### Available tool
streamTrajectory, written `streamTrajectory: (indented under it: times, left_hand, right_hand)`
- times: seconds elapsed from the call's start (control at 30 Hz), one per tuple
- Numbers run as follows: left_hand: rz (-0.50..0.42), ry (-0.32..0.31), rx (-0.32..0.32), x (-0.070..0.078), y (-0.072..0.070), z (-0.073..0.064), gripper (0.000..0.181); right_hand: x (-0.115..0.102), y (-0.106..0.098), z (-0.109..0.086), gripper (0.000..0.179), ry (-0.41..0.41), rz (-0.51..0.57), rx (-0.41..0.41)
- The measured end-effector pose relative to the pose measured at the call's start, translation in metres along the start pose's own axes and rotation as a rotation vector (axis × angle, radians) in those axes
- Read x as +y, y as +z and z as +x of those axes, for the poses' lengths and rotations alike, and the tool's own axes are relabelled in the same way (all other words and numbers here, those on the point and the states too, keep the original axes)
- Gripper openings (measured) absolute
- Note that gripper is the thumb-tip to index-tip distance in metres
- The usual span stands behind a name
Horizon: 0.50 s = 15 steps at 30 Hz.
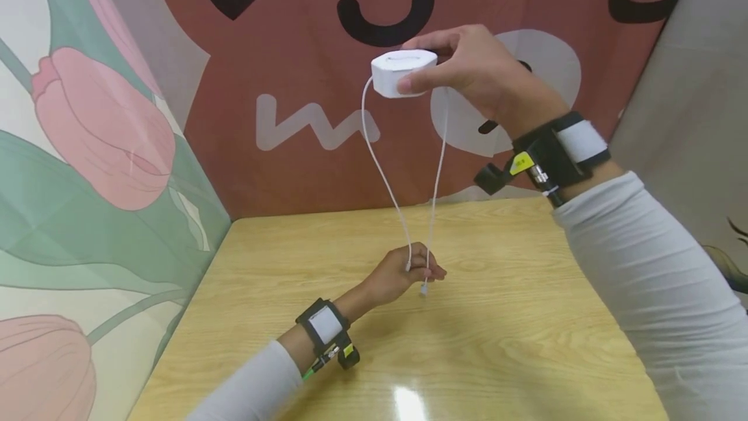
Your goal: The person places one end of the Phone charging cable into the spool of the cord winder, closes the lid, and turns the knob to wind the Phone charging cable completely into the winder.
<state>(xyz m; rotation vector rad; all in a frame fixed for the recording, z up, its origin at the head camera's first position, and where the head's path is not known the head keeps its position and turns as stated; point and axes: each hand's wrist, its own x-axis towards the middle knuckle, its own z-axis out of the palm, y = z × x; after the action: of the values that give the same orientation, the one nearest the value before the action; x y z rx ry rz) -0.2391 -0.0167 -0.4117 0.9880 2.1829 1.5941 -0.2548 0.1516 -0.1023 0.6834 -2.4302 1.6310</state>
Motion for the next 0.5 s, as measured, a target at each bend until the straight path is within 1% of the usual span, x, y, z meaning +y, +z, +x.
streamTrajectory:
  times: [0.07, 0.17, 0.23, 0.3, 0.4, 0.5]
  left_hand:
    - [-0.001, -0.013, -0.003, -0.001, -0.002, 0.0, 0.012]
    - [-0.091, -0.006, -0.042, -0.001, -0.005, 0.0, 0.027]
    - [-0.163, 0.017, -0.078, -0.002, -0.007, 0.001, 0.04]
    - [-0.209, 0.051, -0.11, -0.003, -0.01, 0.001, 0.048]
    - [-0.164, 0.09, -0.146, -0.005, -0.013, -0.001, 0.049]
    - [-0.102, 0.115, -0.173, -0.007, -0.014, -0.003, 0.044]
  right_hand:
    - [0.001, 0.0, 0.0, 0.061, 0.001, -0.005, 0.0]
    - [0.002, 0.0, 0.0, 0.061, -0.007, 0.004, -0.009]
    - [0.003, 0.0, 0.0, 0.062, -0.014, 0.018, -0.014]
    - [0.002, -0.001, 0.0, 0.062, -0.019, 0.032, -0.016]
    - [0.001, -0.002, 0.0, 0.062, -0.02, 0.038, -0.01]
    - [0.001, -0.002, 0.0, 0.062, -0.022, 0.026, -0.009]
